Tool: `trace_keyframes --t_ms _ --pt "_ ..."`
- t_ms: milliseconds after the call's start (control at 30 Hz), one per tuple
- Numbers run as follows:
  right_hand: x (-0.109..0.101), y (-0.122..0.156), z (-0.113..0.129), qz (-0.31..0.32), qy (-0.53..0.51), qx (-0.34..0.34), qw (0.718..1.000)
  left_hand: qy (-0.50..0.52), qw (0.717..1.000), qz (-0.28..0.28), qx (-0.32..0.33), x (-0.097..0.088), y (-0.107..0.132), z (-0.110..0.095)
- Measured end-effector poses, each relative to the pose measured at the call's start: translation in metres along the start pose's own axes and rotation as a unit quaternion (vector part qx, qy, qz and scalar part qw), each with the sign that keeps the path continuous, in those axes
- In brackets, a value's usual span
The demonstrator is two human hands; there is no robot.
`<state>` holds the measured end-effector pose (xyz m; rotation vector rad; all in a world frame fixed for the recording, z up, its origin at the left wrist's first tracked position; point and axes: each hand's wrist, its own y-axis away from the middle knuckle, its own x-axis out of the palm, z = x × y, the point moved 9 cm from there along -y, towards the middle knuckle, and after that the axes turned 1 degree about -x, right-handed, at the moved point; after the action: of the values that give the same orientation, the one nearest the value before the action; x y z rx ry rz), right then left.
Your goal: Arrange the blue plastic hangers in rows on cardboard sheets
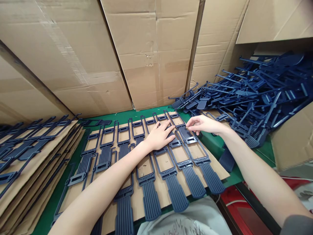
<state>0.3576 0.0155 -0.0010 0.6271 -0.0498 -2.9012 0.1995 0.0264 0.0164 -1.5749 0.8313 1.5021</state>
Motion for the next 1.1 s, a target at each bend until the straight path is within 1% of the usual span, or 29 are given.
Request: trace_keyframes --t_ms 133,267,333,400,467,533,600,700,1100 --pt "-0.003 -0.001 0.003 -0.015 0.019 -0.009 1.000 -0.003 1.000 0.002 0.001 0.000 0.000 0.000" --pt "-0.003 -0.003 0.003 -0.016 0.108 -0.020 0.994 -0.005 1.000 0.003 0.004 0.001 0.000 0.000" --pt "-0.003 -0.003 0.010 -0.031 0.165 -0.052 0.984 -0.005 1.000 -0.001 0.004 0.001 0.000 0.001" --pt "0.000 -0.002 0.022 -0.053 0.205 -0.109 0.971 -0.004 1.000 -0.004 0.003 0.001 0.000 0.001" --pt "0.009 0.001 0.036 -0.065 0.231 -0.166 0.956 -0.003 1.000 -0.006 0.004 0.001 0.000 0.001" --pt "0.019 0.004 0.045 -0.066 0.252 -0.197 0.945 -0.001 1.000 -0.006 0.005 0.001 0.000 0.000" --pt "0.028 0.004 0.048 -0.069 0.277 -0.200 0.937 0.001 1.000 -0.006 0.005 0.001 0.000 0.000" --pt "0.035 0.004 0.049 -0.069 0.303 -0.191 0.931 0.001 1.000 -0.006 0.006 0.001 0.000 0.000" --pt "0.037 0.004 0.047 -0.019 0.302 -0.194 0.933 -0.003 1.000 0.003 0.003 0.001 0.000 0.001"
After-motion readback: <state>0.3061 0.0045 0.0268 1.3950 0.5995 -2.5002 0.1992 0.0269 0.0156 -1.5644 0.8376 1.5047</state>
